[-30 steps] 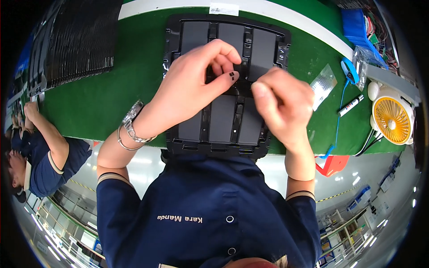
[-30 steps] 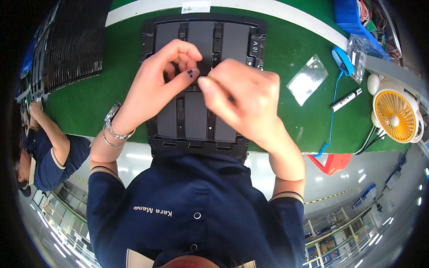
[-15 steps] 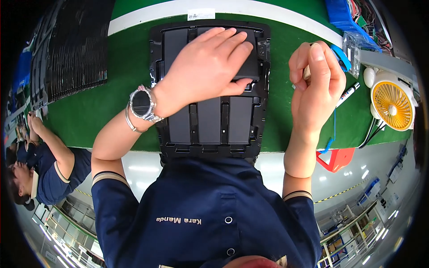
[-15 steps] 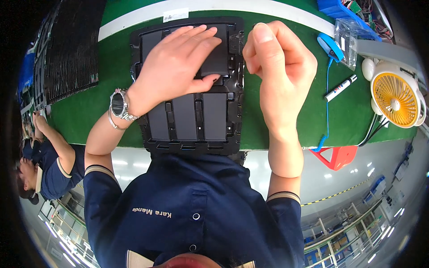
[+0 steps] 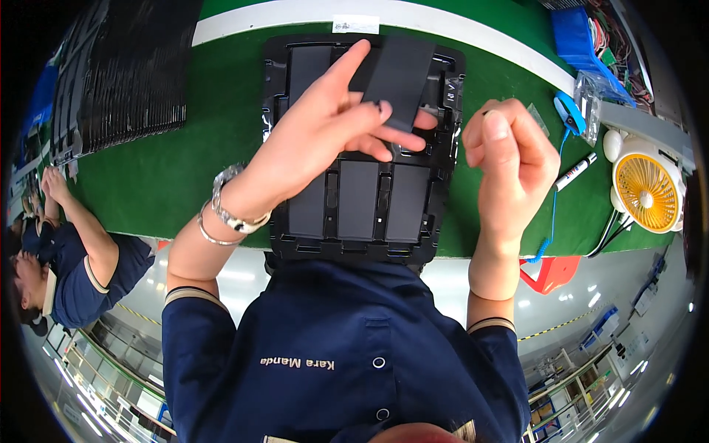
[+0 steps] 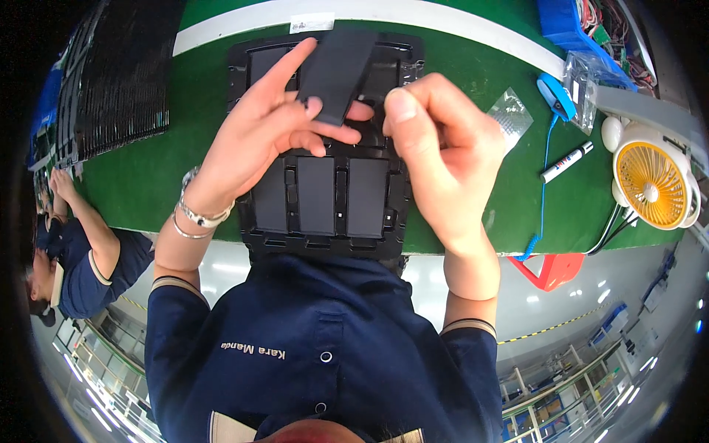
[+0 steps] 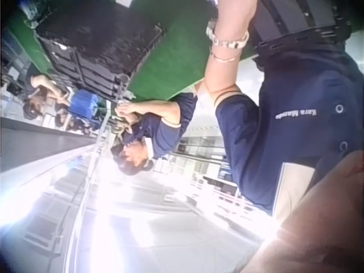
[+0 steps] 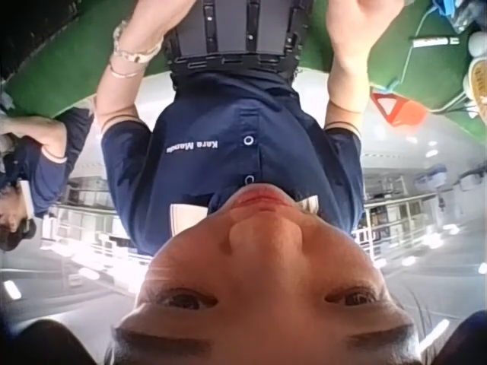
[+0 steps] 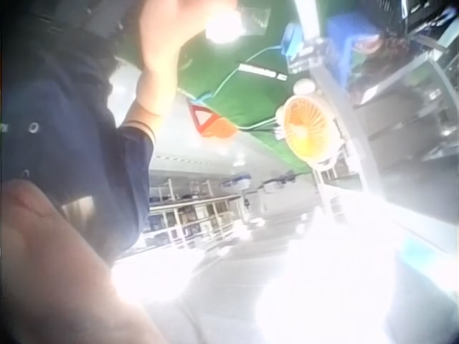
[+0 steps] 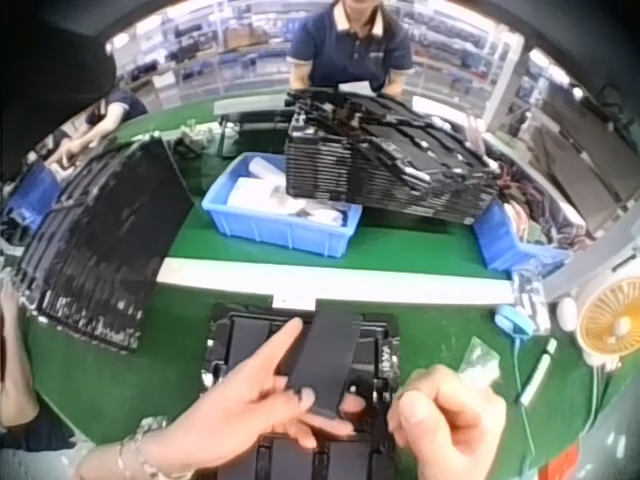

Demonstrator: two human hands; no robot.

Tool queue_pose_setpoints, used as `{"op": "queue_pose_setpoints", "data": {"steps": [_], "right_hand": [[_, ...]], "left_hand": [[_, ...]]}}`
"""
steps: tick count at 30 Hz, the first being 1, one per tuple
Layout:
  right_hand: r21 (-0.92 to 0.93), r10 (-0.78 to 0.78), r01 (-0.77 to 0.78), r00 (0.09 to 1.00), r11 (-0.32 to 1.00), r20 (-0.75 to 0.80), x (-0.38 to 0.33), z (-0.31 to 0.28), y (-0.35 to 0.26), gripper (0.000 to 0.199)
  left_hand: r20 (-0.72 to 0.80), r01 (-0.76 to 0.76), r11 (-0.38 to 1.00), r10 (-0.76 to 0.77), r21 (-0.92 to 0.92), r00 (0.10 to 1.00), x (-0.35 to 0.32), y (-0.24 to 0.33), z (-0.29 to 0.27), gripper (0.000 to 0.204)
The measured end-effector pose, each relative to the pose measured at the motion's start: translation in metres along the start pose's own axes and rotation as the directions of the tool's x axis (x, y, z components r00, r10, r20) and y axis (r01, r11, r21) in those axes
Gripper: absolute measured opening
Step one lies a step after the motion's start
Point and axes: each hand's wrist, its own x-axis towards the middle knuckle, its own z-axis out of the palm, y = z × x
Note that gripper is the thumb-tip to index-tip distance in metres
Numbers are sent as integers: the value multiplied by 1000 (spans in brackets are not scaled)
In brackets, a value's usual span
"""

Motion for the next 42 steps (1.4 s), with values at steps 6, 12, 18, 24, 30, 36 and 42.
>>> {"op": "queue_pose_setpoints", "data": {"steps": [6,12,18,24,30,36,42], "right_hand": [[-61,55,-45,984,997,171,-6,13,7,13],[-120,109,-82,965,989,237,-6,19,8,11],[-99,180,-158,942,982,282,-7,23,5,13],[-88,234,-218,918,972,320,-7,22,7,16],[-35,246,-248,916,968,318,-5,25,5,17],[-23,245,-250,917,968,315,-6,25,4,16],[-21,253,-260,914,965,316,-6,26,4,16]], "left_hand": [[74,0,999,-4,54,997,-18,-2,-22,46],[143,41,998,-46,36,989,-24,0,-26,24],[58,-1,999,-2,47,998,-29,-5,-22,22],[29,-38,985,34,169,999,-34,-7,-20,21],[29,-81,974,76,210,997,-34,-8,-19,21],[27,-78,978,74,195,997,-35,-9,-19,21],[19,-83,983,81,161,997,-36,-10,-18,20]]}}
